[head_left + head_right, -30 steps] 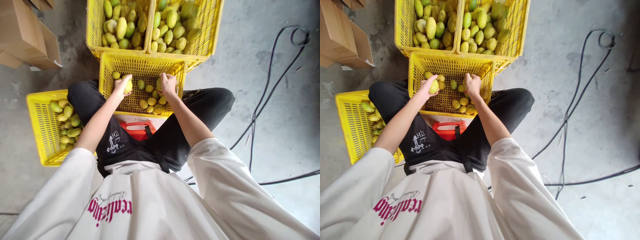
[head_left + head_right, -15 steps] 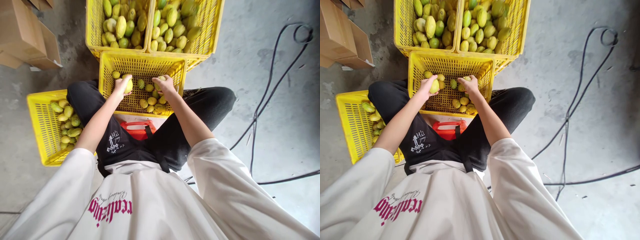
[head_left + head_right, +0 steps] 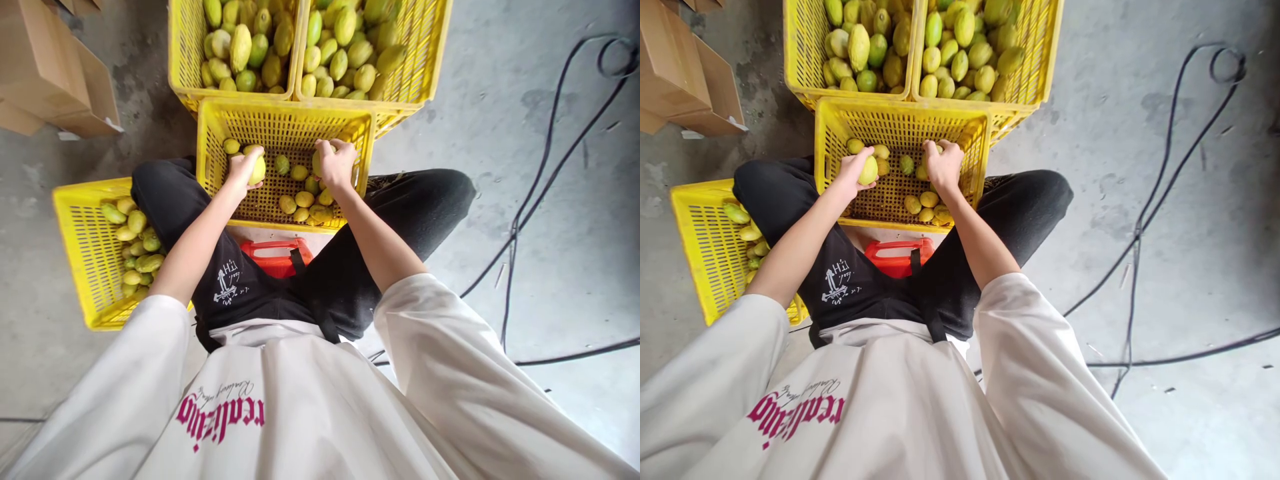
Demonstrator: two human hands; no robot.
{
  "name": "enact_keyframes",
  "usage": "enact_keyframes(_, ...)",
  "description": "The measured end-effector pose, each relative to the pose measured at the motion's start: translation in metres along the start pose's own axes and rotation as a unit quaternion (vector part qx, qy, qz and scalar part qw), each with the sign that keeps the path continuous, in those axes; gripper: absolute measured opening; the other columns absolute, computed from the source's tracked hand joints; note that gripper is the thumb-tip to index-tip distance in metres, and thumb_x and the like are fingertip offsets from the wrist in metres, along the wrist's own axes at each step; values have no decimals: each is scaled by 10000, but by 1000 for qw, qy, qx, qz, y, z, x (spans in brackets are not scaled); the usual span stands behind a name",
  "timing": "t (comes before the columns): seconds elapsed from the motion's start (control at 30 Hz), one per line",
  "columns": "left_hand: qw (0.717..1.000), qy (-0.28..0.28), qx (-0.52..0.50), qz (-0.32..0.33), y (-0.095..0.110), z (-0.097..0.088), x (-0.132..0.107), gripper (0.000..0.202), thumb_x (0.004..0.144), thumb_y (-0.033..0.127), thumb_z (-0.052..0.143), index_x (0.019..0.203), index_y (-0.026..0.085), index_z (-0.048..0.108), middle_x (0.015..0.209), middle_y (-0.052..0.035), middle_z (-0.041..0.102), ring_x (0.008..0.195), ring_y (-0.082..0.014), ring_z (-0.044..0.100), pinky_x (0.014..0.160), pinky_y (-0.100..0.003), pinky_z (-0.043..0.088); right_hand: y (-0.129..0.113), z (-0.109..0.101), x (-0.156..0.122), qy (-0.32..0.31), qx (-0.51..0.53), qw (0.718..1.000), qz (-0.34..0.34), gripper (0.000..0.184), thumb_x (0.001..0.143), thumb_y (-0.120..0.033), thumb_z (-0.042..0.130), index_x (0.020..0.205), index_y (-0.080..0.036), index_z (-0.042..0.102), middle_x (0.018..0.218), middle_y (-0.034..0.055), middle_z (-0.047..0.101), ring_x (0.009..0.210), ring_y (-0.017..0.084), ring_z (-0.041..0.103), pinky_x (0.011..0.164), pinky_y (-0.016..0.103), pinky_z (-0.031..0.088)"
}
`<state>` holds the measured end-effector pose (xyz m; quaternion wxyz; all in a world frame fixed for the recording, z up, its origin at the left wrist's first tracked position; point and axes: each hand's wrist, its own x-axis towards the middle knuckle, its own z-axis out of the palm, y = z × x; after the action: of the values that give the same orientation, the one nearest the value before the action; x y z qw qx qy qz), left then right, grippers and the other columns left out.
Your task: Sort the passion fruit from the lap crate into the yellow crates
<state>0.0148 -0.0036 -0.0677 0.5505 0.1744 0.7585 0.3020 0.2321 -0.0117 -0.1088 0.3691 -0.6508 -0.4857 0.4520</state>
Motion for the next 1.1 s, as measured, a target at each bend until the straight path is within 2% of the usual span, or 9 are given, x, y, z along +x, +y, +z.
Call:
enact_keyframes(0.07,1000,-2,0,0,0,0,-1,330,1172,525,979,1078,303,754,775,-8,734,858,-276,779,655,-314,596,6,1,4,27,33,998,35,710,1108,-960,796,1048,-254,748,905,95,712,995,416,889,839,638,849)
enact_keyframes(0.17,1000,10,-11,-9,2,1,-4,438,1123,542,1057,985,298,721,738,-12,705,877,-298,807,684,-326,598,20,2,14,52,79,991,93,678,1130,-939,769,1042,-267,736,879,85,687,919,404,874,757,655,849)
enact_keyframes(0.33,999,16,-37,-15,2,0,-7,425,1022,456,1128,1065,314,729,791,-23,750,952,-335,796,686,-357,634,34,1,29,33,125,981,142,664,1121,-934,800,1140,-273,738,970,75,711,1002,394,912,774,593,851)
enact_keyframes(0.5,999,36,-23,8,3,-4,-6,402,1201,382,971,994,273,644,903,-29,709,1004,-260,824,758,-302,635,43,0,35,46,104,974,197,815,985,-1011,934,1322,-312,686,1197,94,766,1141,398,927,797,552,835)
enact_keyframes(0.67,999,42,-13,11,3,-7,-2,425,1197,416,975,993,273,630,1052,-61,741,1100,-281,826,763,-313,670,52,-3,32,20,75,981,179,881,932,-1113,882,1248,-303,737,1187,135,783,1219,502,953,802,592,817)
enact_keyframes(0.77,999,31,-26,10,2,-8,0,406,1166,470,1012,1046,277,674,1074,-80,769,1165,-320,855,739,-302,678,53,-3,35,29,52,983,173,891,947,-1147,811,1209,-297,765,1154,139,795,1187,491,955,811,612,827)
enact_keyframes(0.9,999,24,-39,2,1,-7,-1,339,1190,433,970,1085,270,690,1077,-90,775,1200,-334,872,706,-275,656,49,-3,40,57,32,984,166,891,1052,-1140,649,1184,-270,784,1145,157,796,1160,474,935,762,632,836)
enact_keyframes(1.03,998,25,-52,-3,2,-5,-4,292,1201,421,945,1126,272,705,1072,-82,766,1209,-325,873,673,-243,630,41,-2,36,82,34,988,124,848,1124,-1096,582,1120,-269,771,1098,147,780,1162,460,918,735,627,850)
enact_keyframes(1.1,998,29,-50,-3,3,-4,-6,297,1203,399,940,1086,270,700,1056,-80,772,1172,-312,869,663,-240,623,37,-2,33,64,32,994,87,812,1143,-1071,593,1090,-276,751,1085,138,780,1148,449,918,716,616,854)
